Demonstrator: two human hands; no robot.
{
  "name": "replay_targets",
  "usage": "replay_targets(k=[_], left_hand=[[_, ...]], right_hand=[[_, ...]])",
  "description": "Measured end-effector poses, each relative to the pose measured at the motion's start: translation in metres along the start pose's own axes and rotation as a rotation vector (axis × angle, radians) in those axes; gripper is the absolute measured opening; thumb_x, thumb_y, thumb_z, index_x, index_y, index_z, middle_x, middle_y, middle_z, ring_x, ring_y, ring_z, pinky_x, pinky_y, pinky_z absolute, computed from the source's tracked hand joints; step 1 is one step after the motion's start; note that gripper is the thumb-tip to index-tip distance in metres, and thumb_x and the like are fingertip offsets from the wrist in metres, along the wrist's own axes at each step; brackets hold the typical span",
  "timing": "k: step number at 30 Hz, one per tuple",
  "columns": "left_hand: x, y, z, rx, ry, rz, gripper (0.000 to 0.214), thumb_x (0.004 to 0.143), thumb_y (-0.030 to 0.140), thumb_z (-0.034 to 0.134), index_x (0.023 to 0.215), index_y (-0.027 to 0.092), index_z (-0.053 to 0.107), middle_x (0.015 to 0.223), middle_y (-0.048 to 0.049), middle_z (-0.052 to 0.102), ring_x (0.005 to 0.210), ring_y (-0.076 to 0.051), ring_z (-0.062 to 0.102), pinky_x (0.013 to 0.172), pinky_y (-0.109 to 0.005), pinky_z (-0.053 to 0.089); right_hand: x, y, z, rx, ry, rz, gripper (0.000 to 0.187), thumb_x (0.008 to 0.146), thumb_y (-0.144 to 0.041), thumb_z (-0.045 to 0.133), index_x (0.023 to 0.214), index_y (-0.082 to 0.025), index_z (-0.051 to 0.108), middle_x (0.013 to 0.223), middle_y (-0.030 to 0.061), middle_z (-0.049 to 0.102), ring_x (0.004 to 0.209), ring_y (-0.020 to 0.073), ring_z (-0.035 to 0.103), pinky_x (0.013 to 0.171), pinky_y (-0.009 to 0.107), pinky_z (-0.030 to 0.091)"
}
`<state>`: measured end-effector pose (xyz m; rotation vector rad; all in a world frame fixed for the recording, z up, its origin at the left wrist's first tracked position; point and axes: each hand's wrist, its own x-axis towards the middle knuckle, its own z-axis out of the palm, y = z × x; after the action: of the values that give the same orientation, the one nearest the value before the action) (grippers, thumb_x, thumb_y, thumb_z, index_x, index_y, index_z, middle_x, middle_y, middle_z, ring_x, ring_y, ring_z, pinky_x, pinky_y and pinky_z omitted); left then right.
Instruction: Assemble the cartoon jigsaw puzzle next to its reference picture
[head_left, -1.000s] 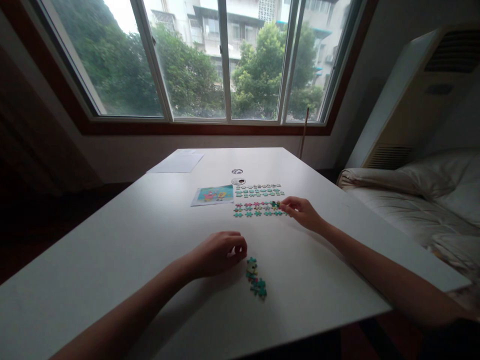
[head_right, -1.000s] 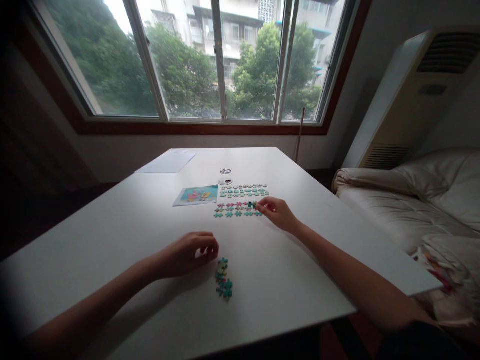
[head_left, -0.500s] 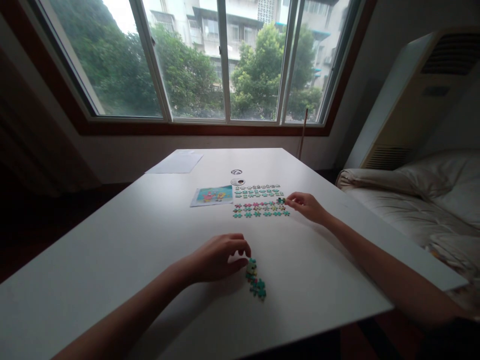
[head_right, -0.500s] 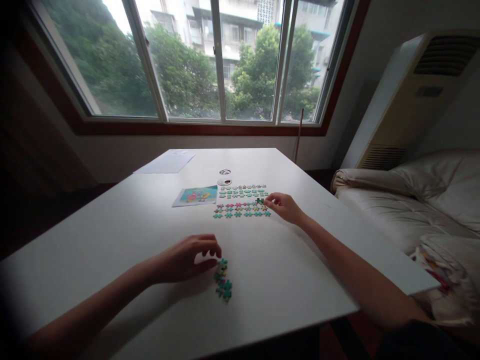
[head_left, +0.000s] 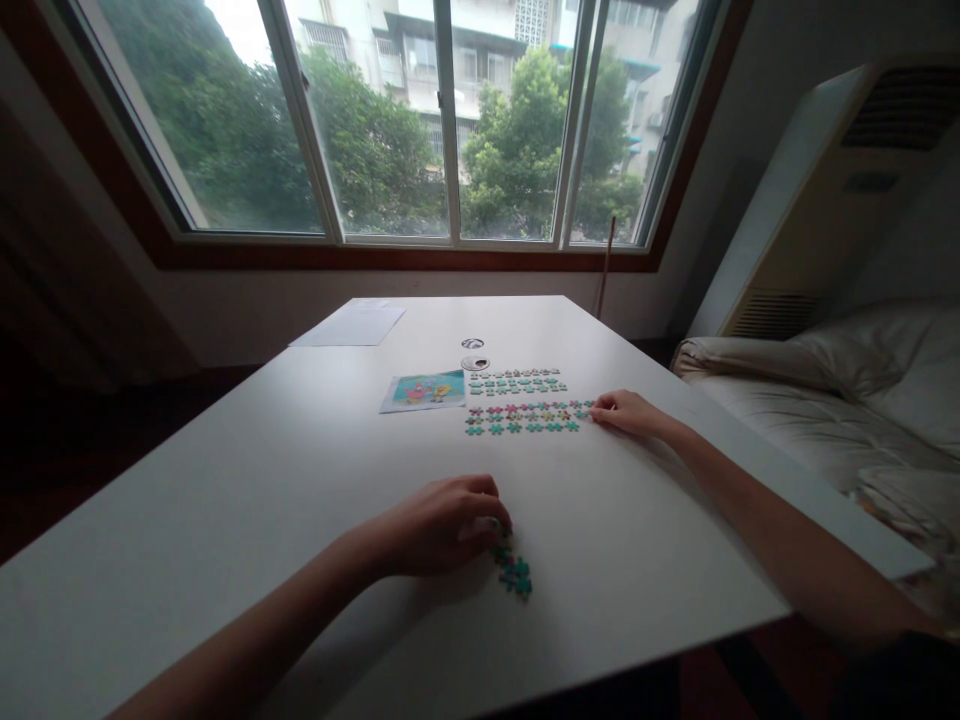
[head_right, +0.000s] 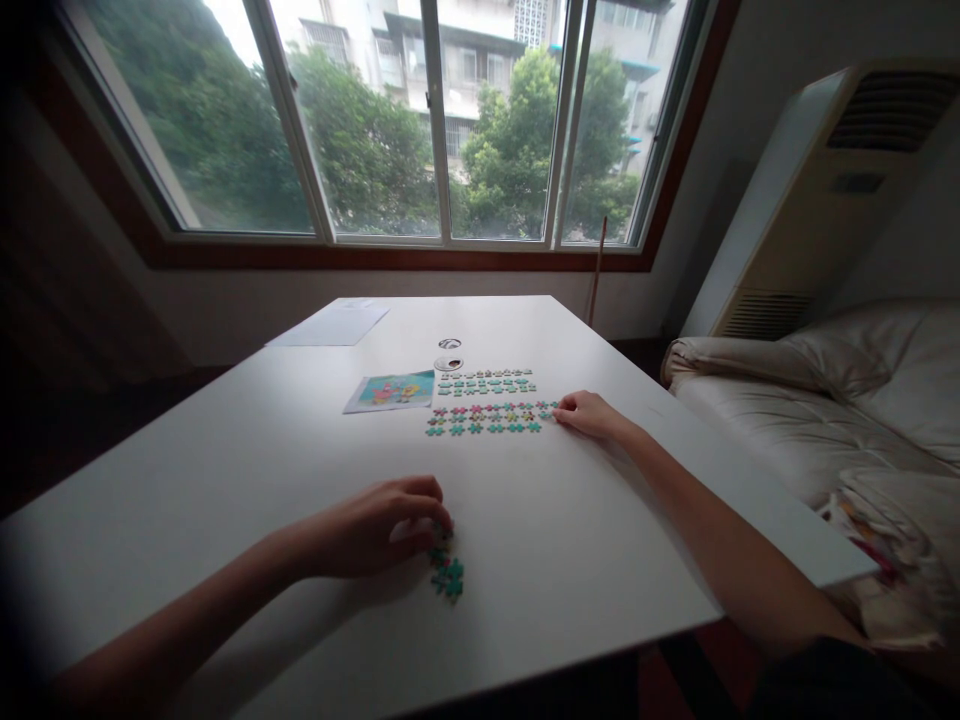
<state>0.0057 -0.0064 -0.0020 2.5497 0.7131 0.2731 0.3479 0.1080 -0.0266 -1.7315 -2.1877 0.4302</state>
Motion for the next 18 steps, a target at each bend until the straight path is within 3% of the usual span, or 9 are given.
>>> replay_targets(k=[5, 18], left_hand=[[-0.001, 0.0, -0.001, 0.009, 0.001, -0.006, 0.027, 0.08, 0.015, 0.054, 0.104, 0.025, 0.061, 0.099, -0.0036, 0.056, 0.08, -0.015, 0.056, 0.072, -0.023, 0.044], [-0.001, -0.006, 0.001, 0.03, 0.003, -0.022, 0.026, 0.081, 0.021, 0.058, 0.107, 0.026, 0.059, 0.102, -0.0034, 0.056, 0.085, -0.016, 0.057, 0.075, -0.025, 0.044]], right_hand=[[0.001, 0.002, 0.002, -0.053, 0.074, -0.015, 0.025, 0.075, -0.037, 0.053, 0.078, -0.015, 0.066, 0.076, 0.0056, 0.067, 0.068, 0.0159, 0.057, 0.061, 0.025, 0.038], [-0.001, -0.001, 0.01, -0.049, 0.105, -0.156, 0.02, 0.076, -0.03, 0.054, 0.084, -0.018, 0.067, 0.074, 0.0018, 0.064, 0.062, 0.0118, 0.054, 0.059, 0.022, 0.039]])
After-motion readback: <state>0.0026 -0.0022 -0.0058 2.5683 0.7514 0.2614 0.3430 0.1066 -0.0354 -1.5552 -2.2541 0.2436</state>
